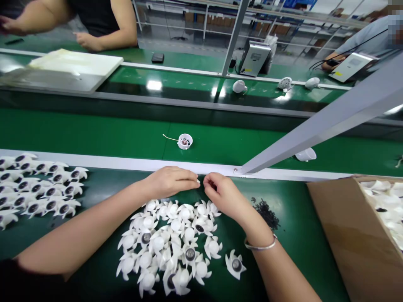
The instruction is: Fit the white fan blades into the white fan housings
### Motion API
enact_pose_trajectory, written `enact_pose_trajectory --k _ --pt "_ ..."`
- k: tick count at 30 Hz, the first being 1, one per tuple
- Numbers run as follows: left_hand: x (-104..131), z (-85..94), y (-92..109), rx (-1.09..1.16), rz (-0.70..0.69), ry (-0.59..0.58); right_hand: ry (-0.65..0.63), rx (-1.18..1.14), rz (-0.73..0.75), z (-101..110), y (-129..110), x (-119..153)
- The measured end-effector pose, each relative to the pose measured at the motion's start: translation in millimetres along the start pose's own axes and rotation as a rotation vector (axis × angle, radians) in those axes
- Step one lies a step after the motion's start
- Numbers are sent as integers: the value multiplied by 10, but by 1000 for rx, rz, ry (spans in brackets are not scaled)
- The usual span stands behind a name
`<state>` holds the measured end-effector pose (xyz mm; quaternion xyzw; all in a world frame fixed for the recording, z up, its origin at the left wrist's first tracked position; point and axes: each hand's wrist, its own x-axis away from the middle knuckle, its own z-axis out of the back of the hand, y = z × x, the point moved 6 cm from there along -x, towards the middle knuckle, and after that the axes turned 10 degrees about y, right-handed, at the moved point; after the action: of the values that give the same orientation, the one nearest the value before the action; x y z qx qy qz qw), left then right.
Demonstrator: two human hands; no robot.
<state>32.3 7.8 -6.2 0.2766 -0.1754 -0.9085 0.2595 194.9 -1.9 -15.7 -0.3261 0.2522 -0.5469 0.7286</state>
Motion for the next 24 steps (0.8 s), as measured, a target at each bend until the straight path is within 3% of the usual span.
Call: enact_pose_trajectory --k 2,6,9,13,21,24 --pt "0 -28 -14 37 74 -21 18 -16 24 -39 -27 -72" --pt "-3 -11 22 179 -69 85 14 -28 41 -102 -48 -132" --pt "-8 23 -133 263 46 163 26 -36 46 -106 -38 -130" --pt "0 -16 -245 304 187 84 20 -19 89 -89 -72 -97" --pt "-13 -70 -127 268 136 -31 -37 121 222 -62 -161 137" --pt "-30 -113 -119 272 112 -57 20 185 269 -108 -168 184"
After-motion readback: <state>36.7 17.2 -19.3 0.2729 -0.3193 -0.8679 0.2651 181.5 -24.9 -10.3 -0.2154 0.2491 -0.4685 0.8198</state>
